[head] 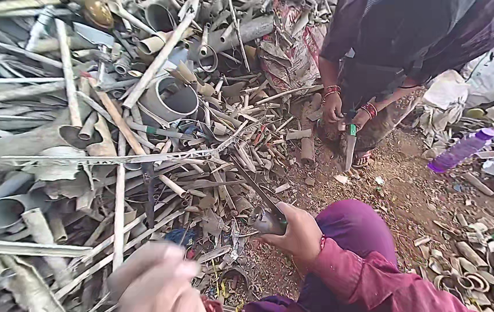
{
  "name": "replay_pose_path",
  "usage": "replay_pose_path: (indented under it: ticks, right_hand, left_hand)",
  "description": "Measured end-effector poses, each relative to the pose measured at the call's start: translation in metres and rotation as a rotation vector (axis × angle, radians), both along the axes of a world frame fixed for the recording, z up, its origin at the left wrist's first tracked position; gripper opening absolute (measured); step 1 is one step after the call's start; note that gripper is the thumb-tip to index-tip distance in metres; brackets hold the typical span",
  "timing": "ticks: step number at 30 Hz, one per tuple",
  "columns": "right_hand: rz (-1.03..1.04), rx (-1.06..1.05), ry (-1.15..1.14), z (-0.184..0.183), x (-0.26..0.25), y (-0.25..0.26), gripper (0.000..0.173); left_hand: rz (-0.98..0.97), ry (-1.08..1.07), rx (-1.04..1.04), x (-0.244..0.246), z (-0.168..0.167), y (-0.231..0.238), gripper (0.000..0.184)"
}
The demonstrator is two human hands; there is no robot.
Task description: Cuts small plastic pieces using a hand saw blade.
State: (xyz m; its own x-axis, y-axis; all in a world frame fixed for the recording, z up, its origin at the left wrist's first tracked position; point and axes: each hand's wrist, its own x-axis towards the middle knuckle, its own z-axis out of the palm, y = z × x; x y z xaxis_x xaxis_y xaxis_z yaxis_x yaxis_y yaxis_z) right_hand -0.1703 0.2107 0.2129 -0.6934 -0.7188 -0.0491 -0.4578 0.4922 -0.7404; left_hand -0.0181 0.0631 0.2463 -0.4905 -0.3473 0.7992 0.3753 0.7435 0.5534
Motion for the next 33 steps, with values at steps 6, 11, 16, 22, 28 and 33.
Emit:
replay_pose_path:
  ticks: [6, 11, 16, 22, 28, 33]
  right_hand:
    - [0.282, 0.244, 0.072, 0.06, -0.024, -0.056, 0.057]
    - [0.453, 0.314, 0.104, 0.059, -0.035, -0.11, 0.062]
    - [0.562, 0.258, 0.13, 0.036, -0.046, -0.128, 0.052]
    - [0.671, 0.083, 0.22, 0.025, -0.032, -0.133, 0.048]
    - [0.622, 0.155, 0.248, 0.019, -0.037, -0.146, 0.048]
    - [0.348, -0.134, -0.031, -0.002, -0.043, -0.156, 0.05]
  left_hand:
    - [0.273, -0.348, -0.113, -0.043, -0.041, -0.034, 0.051]
    - [0.332, -0.092, 0.198, -0.051, -0.059, -0.061, 0.018]
    - [0.43, -0.139, 0.526, -0.057, -0.085, -0.075, 0.015]
    - [-0.059, -0.287, 0.999, -0.023, -0.089, -0.131, 0.017]
    - [-0.241, -0.312, 0.527, -0.022, -0.094, -0.126, 0.034]
    - [0.139, 0.046, 0.893, -0.055, -0.097, -0.097, 0.01]
